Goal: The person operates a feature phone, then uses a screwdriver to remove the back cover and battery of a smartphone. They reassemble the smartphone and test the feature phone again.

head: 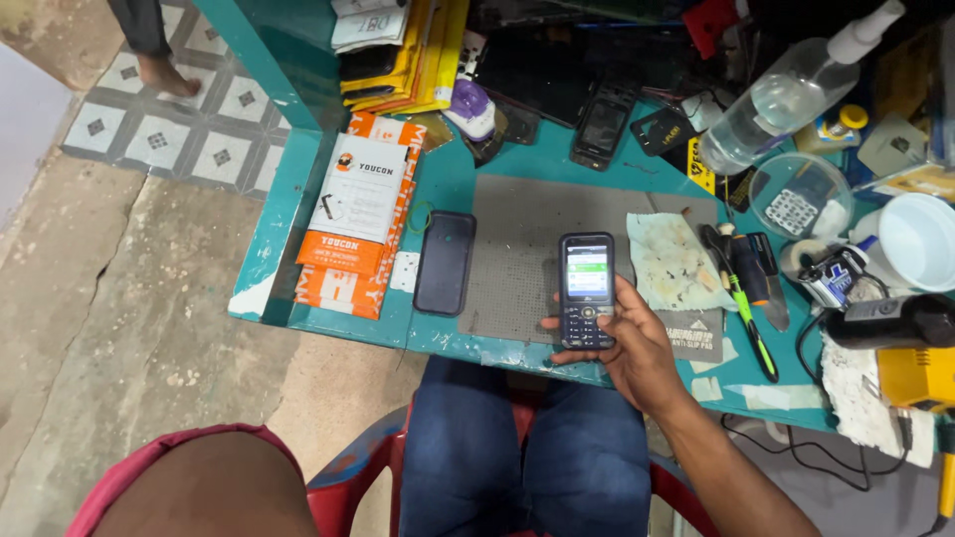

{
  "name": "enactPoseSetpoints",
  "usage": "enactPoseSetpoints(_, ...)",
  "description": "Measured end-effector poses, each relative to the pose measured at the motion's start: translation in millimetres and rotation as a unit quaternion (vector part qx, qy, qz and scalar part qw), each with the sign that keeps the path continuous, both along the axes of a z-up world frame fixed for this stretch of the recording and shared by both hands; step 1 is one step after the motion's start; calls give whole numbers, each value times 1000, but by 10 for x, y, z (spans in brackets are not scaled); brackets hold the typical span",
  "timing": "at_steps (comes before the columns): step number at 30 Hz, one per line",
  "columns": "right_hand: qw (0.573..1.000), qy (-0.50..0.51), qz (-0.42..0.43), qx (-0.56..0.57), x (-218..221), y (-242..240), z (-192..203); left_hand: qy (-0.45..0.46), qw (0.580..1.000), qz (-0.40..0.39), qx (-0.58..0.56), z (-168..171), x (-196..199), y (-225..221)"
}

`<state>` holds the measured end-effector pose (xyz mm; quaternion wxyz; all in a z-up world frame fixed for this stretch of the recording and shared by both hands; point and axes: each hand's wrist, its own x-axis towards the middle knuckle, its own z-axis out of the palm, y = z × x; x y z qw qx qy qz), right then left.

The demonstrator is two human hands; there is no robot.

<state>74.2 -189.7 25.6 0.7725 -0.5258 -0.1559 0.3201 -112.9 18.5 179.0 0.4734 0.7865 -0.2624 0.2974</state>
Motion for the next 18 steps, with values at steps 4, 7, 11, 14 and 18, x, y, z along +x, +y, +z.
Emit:
enactPoseSetpoints(4,1000,10,14,-10,27,-20,5,-10,999,-41,-7,66,64,-88)
enactPoseSetpoints(7,1000,17,21,-2,29,-34,2,-19,997,-69,-10,82,142,-127)
enactPoseSetpoints(11,1000,18,26,-1,23,-46,10,-31,996,-83,-6,127,158,-168)
enactPoseSetpoints(14,999,17,32,5,32,-45,3,-35,996,-84,-1,167,146,-177)
enactPoseSetpoints(18,998,24,42,32,36,-60,-6,-40,995,-93,4,246,191,-231)
